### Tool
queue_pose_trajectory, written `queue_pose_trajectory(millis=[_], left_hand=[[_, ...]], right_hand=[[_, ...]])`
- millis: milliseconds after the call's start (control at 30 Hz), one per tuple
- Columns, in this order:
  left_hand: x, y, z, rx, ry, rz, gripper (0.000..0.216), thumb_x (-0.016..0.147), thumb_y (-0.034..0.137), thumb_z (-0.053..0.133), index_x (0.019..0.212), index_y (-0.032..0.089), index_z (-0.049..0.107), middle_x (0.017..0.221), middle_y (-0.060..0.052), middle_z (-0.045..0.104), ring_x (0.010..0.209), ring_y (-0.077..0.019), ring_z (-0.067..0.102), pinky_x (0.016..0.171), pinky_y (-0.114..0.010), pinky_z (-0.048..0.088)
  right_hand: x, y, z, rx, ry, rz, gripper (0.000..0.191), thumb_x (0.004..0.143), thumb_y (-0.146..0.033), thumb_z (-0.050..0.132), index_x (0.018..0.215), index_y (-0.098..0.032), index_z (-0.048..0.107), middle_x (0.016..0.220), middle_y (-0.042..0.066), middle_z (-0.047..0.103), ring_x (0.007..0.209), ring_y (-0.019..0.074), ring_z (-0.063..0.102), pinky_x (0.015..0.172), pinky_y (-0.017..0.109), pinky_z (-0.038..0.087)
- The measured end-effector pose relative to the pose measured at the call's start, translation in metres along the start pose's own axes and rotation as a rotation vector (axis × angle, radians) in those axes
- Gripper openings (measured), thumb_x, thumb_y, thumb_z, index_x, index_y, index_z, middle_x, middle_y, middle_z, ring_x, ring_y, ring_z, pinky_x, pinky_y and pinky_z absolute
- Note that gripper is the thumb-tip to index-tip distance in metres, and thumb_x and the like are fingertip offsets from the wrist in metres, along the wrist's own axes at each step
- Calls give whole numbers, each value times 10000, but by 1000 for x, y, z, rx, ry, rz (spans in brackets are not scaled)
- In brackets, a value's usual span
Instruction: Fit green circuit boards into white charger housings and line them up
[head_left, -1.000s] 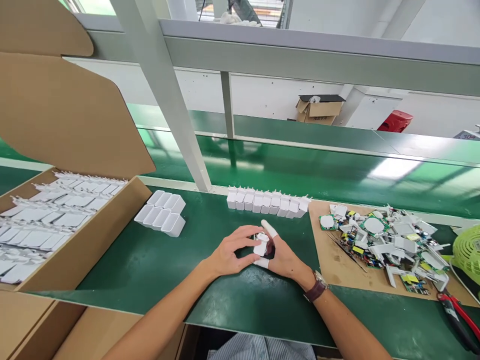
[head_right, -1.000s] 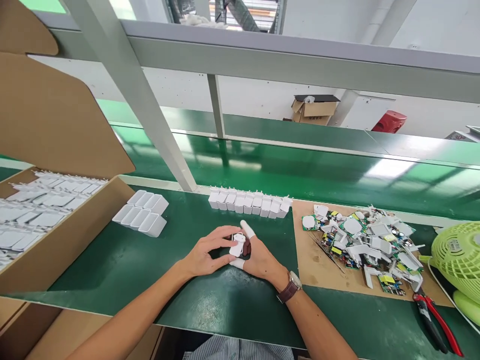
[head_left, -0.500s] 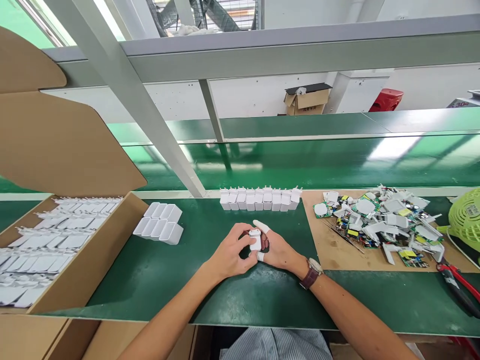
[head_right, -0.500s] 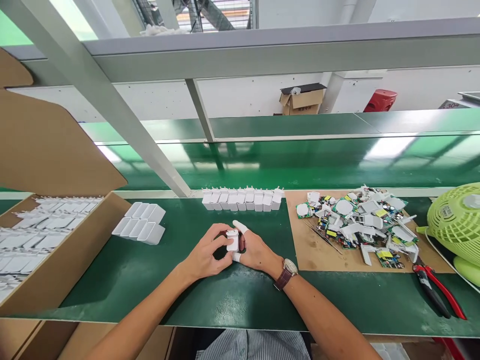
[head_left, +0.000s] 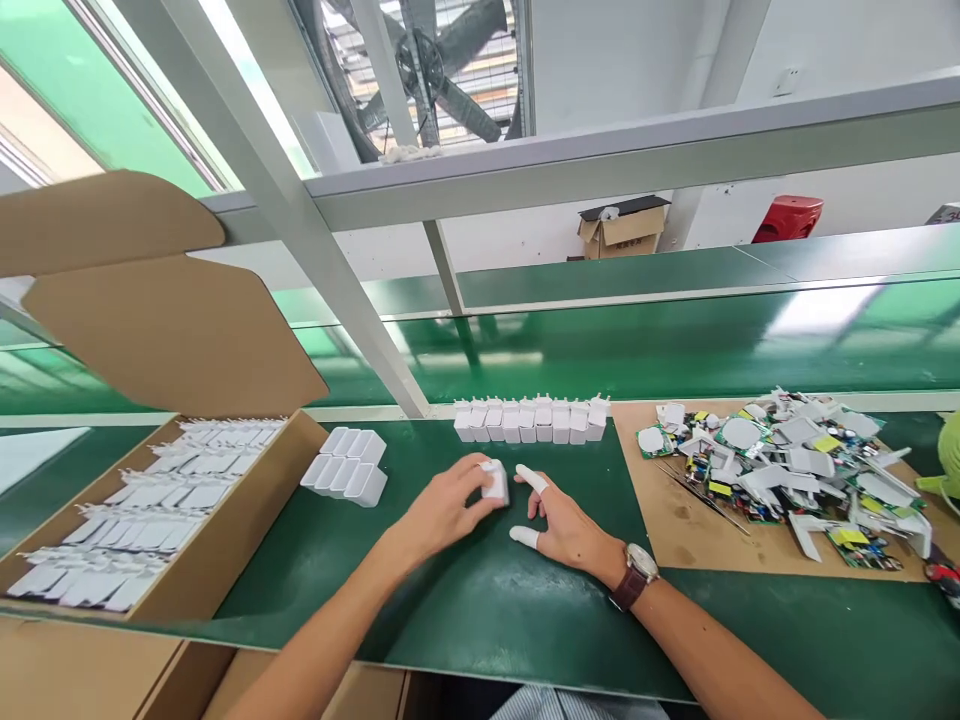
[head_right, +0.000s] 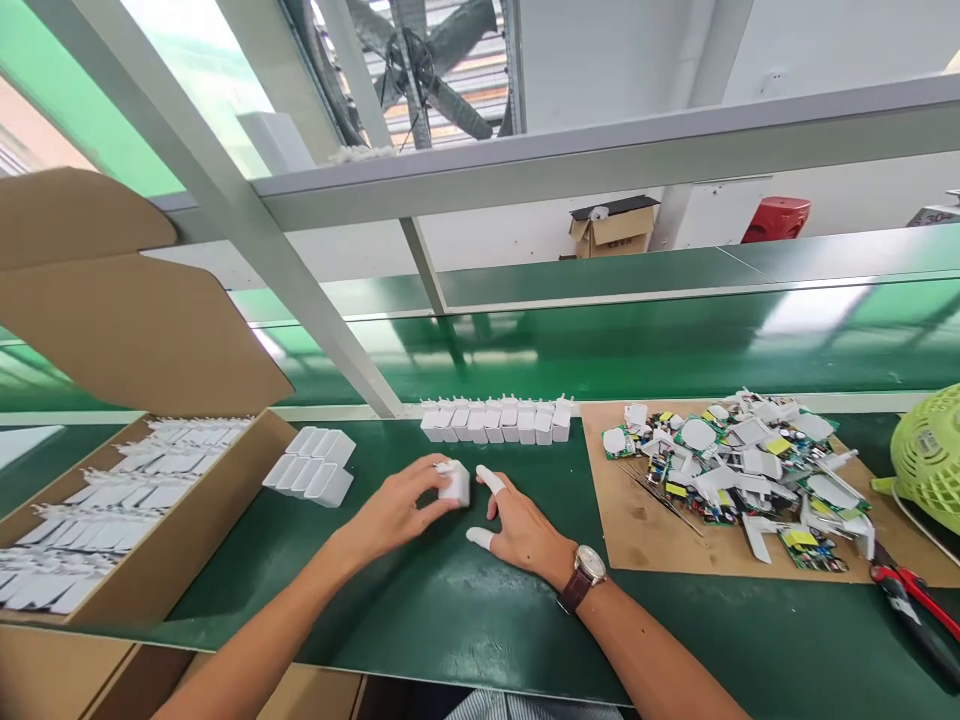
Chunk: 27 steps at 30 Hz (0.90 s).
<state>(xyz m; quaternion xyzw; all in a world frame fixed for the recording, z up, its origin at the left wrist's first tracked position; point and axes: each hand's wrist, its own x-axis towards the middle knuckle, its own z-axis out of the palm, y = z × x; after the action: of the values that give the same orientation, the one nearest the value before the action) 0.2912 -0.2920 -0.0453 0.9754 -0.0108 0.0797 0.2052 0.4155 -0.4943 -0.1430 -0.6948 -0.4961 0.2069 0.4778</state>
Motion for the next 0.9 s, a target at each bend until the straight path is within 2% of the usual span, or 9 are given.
queue_pose_trajectory(millis=[67, 167, 267, 433, 533, 633, 767, 833, 900], left_hand=[[0, -29, -21, -5, 34, -145, 212, 941, 426, 609, 1017, 235, 660, 1311, -79, 653, 1132, -252, 667, 991, -375, 539], [5, -74, -47, -9, 46, -387, 246, 849, 459, 652, 897, 219, 641, 1154, -85, 715, 969, -272, 690, 931, -423, 556], [17, -102, -52, -25, 63, -470, 276, 795, 469, 664, 889, 211, 636, 1022, -80, 748, 870, -268, 709, 869, -423, 583], [44, -110, -35, -100, 68, -435, 355, 780, 527, 657, 933, 206, 665, 1076, -91, 763, 928, -272, 733, 902, -421, 596], [47, -103, -43, -135, 70, -395, 466, 760, 597, 678, 1015, 208, 702, 1345, -129, 682, 1126, -310, 698, 960, -438, 586], [25, -98, -74, -102, 135, -408, 535, 806, 659, 640, 1130, 239, 711, 1557, -112, 518, 1283, -332, 618, 1004, -448, 566], [-35, -97, -117, 157, 186, -447, 467, 852, 668, 617, 990, 242, 748, 1522, -98, 552, 1331, -358, 571, 1085, -509, 500], [-68, -102, -120, 312, 107, -442, 440, 781, 666, 698, 887, 244, 767, 1486, -106, 583, 1402, -412, 491, 1138, -584, 432], [-94, -111, -109, 428, 61, -416, 409, 739, 646, 741, 817, 246, 772, 1477, -121, 589, 1453, -471, 409, 1125, -655, 408]], right_hand=[[-1, -3, 0, -13, -10, 16, 862, 872, -252, 715, 1596, -258, 247, 1159, 60, 585, 830, 171, 554, 818, 387, 504], [-1, -7, 0, -36, -22, 48, 828, 886, -254, 686, 1594, -255, 257, 1161, 61, 587, 824, 169, 553, 819, 388, 500], [0, -9, 1, -48, -28, 57, 776, 899, -266, 666, 1579, -244, 293, 1119, 53, 595, 823, 173, 559, 827, 389, 504], [1, -4, 2, -67, -22, 55, 712, 900, -273, 661, 1544, -257, 359, 1066, 38, 598, 849, 183, 574, 848, 389, 512], [1, 0, 4, -67, -22, 36, 672, 905, -263, 643, 1525, -265, 383, 1092, 45, 605, 841, 181, 577, 819, 377, 517], [-1, 2, 6, -40, -19, 35, 619, 928, -263, 603, 1511, -266, 397, 1089, 49, 606, 828, 180, 579, 768, 361, 518], [-2, 3, 8, -38, -34, 30, 566, 970, -295, 543, 1515, -271, 390, 1101, 54, 592, 762, 165, 559, 711, 351, 511], [-2, 2, 8, -55, -30, 29, 565, 970, -281, 543, 1515, -267, 393, 1085, 50, 595, 752, 162, 557, 724, 354, 514], [-1, -1, 6, -70, -25, 16, 579, 957, -252, 566, 1512, -257, 402, 1073, 47, 601, 788, 169, 573, 754, 354, 518]])
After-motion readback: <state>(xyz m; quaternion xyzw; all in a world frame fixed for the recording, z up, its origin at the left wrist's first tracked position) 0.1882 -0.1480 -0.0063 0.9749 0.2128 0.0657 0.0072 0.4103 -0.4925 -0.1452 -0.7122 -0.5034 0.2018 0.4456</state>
